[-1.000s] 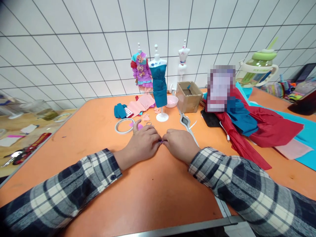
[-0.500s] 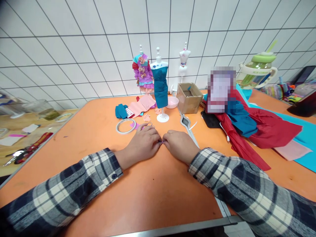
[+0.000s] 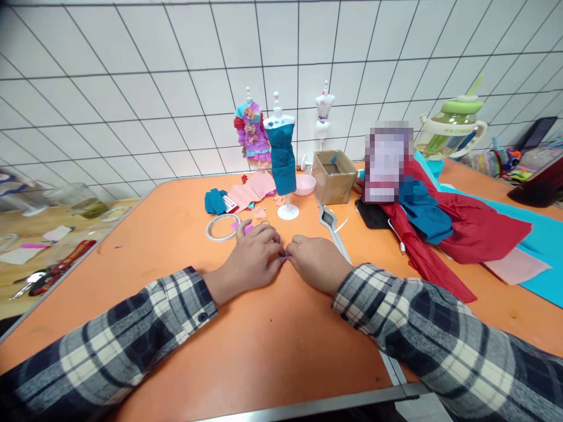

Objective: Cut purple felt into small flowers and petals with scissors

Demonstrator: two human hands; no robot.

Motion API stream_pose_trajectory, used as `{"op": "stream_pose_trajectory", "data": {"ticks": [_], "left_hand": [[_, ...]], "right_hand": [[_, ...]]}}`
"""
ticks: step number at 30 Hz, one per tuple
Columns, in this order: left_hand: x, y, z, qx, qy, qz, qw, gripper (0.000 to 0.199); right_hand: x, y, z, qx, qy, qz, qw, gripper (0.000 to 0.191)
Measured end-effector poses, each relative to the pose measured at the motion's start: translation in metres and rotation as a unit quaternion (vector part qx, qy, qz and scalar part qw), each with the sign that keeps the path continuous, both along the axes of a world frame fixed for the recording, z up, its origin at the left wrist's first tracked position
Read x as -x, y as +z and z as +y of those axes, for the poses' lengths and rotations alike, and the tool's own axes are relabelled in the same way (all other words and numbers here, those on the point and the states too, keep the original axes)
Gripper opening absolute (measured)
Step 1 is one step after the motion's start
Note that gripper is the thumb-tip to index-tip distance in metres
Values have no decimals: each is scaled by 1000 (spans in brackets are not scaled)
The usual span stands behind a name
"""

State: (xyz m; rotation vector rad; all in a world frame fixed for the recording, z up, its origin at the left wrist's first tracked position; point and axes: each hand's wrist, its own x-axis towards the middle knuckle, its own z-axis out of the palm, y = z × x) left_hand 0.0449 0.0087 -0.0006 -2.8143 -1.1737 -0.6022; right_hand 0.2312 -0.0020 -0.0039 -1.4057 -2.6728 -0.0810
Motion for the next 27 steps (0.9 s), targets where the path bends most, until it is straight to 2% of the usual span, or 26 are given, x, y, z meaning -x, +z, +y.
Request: {"op": "stream_pose_trajectory", "data": {"ticks": [3,6,10,13,16,20,27], "left_hand": [[0,-1,1,-3,-9,-5,1000,13],[3,-2,3,3,-7,-25,1000,12],[13,-4,12,54,28,-128,990,11],[17,-5,18,105,77,-206,970,10],[16,-5,18,137,89,-236,958,9],[12,-5,15,153,83,-254,951,9],[13,-5,13,168,99,-255,947,8]], "right_hand": [[1,0,1,7,3,13,1000,23],[-8,7,7,12,6,49,999,24],[-49,25,26,-14,-55,161,985,21],[-88,33,38,69,-71,159,982,17],[-110,30,44,136,-61,148,978,19],[-110,23,46,145,-4,116,983,19],[-97,25,45,113,-17,8,993,11]]}}
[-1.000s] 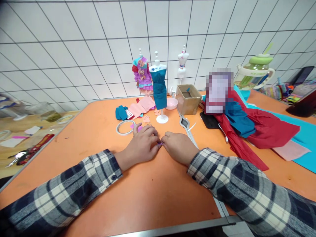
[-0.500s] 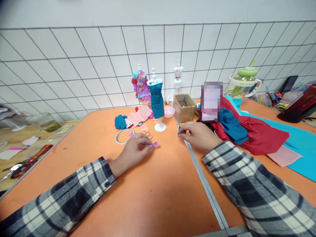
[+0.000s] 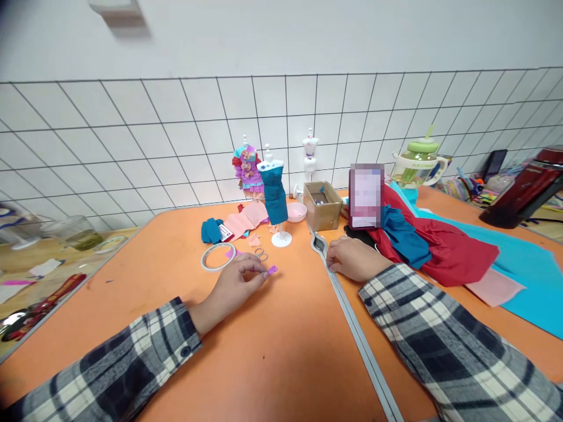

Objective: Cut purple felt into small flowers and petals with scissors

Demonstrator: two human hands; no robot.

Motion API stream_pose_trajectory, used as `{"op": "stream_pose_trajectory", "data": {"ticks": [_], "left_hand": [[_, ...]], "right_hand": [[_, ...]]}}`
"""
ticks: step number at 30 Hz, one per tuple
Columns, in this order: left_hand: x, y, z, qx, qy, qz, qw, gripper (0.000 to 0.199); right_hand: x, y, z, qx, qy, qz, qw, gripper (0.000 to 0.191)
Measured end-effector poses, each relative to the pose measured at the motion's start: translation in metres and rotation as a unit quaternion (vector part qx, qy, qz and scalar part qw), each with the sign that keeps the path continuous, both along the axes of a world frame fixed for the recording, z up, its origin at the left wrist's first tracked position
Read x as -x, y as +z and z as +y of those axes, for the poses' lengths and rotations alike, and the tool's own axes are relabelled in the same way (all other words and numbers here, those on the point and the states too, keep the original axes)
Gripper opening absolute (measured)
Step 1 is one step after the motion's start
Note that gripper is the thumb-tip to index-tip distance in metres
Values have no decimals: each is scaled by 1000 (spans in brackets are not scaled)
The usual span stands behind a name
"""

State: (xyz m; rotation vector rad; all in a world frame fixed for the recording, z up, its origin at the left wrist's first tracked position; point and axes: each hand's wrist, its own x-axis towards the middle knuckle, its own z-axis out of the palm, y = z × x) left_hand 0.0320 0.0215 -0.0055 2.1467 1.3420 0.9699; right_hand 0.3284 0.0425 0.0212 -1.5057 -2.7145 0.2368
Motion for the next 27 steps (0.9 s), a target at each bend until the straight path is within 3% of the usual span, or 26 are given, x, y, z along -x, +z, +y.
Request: {"op": "stream_pose_trajectory", "data": {"ticks": [4,7,9,12,14,16,18,27], "left_hand": [[0,0,1,-4,9,-11,1000,7],[-2,0,2,-13,30,-31,999,8],[-4,-2,3,-13,41,-48,998,9],[-7,-4,2,-11,47,-63,997,9],[-8,-5,1,-13,46,-64,997,11],[-9,-5,0,-12,43,-64,997,12],[-10,-4,-1,-10,38,-62,997,13],[-14,2,-8,-13,26,-62,998,11]], "right_hand": [[10,5,-9,-26,-34,2,999,10],[32,7,-20,-2,-110,167,980,11],[53,5,-30,102,-166,326,925,15],[81,-3,-45,326,-202,478,790,30],[92,-9,-53,380,-191,548,721,35],[98,-13,-56,386,-180,591,685,34],[101,-16,-57,384,-182,602,676,32],[110,-28,-53,353,-214,562,717,31]]}}
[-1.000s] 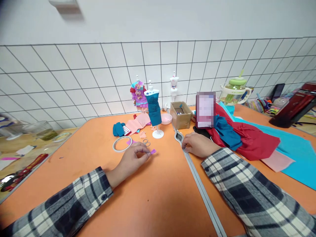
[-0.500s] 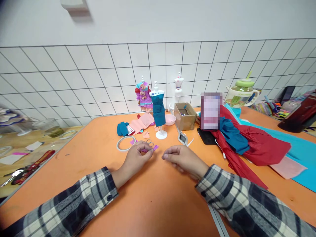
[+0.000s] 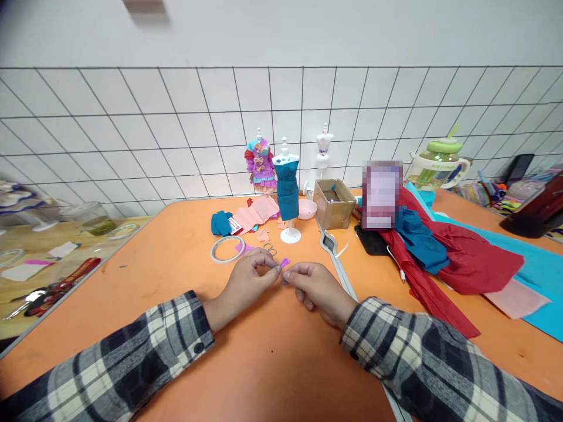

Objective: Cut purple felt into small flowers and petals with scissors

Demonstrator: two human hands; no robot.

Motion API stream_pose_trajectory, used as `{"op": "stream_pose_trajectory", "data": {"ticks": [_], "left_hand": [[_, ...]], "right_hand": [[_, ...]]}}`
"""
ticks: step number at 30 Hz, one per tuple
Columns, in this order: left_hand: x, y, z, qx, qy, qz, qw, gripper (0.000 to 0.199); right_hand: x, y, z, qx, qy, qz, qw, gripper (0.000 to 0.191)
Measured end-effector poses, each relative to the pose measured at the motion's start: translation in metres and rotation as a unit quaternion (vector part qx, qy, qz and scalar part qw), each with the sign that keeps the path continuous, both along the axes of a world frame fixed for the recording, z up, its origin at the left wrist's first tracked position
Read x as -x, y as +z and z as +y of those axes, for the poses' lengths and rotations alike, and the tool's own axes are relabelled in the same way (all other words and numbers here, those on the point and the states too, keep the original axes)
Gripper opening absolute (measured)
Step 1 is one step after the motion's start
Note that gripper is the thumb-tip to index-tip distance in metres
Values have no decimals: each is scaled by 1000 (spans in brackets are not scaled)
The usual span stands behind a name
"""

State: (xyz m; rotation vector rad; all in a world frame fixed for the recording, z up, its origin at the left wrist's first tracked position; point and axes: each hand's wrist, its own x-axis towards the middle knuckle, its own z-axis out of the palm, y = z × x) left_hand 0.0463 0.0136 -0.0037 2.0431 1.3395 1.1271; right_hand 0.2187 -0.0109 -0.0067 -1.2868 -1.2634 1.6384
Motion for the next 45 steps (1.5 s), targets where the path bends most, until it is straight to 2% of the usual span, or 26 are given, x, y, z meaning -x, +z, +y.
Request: {"op": "stream_pose_trajectory", "data": {"ticks": [10,16,24,27,31,37,45], "left_hand": [[-2,3,-5,-22,-11,12,1000,11],[2,4,-6,-20,-49,2,999,11],[7,3,-4,-20,-68,7,997,7],[8,3,-3,-17,-96,-10,995,7],[9,3,-2,18,-145,-73,987,10],[8,2,0,66,-177,-147,971,14],[9,2,0,138,-198,-174,955,20]], "right_hand": [[5,-2,1,-21,-25,-18,999,36],[6,-1,1,-28,-27,-23,999,33],[4,-3,-1,-32,-50,10,998,37],[4,-2,-2,-15,-47,33,998,38],[5,1,-4,-19,-41,61,997,42],[6,3,-6,-76,-73,9,994,44],[3,-3,-5,-22,-33,101,994,38]]}}
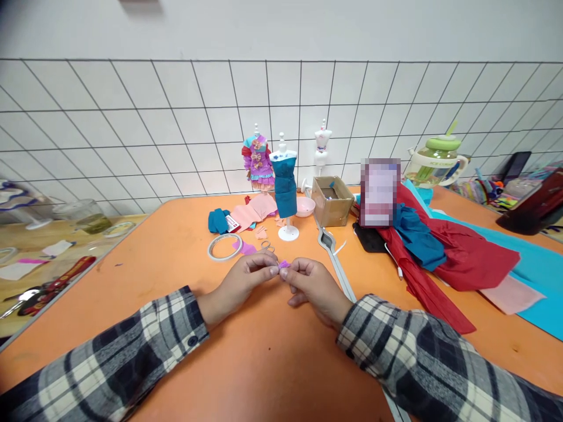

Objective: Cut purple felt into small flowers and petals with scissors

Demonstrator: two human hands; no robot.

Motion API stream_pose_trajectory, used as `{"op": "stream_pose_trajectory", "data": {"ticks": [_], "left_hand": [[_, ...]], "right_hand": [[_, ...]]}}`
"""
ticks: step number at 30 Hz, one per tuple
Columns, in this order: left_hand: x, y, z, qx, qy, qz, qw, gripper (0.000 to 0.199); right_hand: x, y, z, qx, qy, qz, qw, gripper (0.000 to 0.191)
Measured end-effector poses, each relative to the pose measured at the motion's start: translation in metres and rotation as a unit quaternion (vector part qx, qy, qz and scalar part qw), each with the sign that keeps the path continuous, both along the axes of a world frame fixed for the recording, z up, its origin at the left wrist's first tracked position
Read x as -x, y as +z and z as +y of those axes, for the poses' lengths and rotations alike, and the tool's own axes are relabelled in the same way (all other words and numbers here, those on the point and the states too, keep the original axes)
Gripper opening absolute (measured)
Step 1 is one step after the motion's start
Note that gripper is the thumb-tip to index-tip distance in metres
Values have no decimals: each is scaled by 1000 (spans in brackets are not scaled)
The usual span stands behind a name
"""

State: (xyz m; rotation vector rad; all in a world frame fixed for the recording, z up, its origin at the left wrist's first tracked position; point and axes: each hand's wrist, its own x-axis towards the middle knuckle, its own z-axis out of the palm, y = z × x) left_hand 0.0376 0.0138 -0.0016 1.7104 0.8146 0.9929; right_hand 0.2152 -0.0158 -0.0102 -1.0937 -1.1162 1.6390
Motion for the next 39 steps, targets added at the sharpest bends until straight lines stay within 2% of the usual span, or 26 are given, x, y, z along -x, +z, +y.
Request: {"op": "stream_pose_trajectory", "data": {"ticks": [8,15,23,28,34,37,39], "left_hand": [[1,-3,3,-22,1,10,1000,27],[3,1,2,-40,-15,33,999,22],[1,3,-3,24,-20,-31,999,22],[1,0,-2,42,-33,-36,998,22],[2,-1,-3,64,-27,-55,996,19],[1,0,-3,57,-14,-41,997,21],[1,1,-3,54,-9,-33,998,22]], "right_hand": [[-2,5,-3,33,20,34,999,32],[-2,4,-3,-24,10,-48,998,39],[2,10,-7,-75,-33,-117,990,46],[0,8,-8,-53,-3,-96,994,45],[-4,6,-5,-61,21,-86,994,42],[-5,6,-2,-100,-3,-132,986,44],[-6,6,-1,-148,-34,-189,970,44]]}}
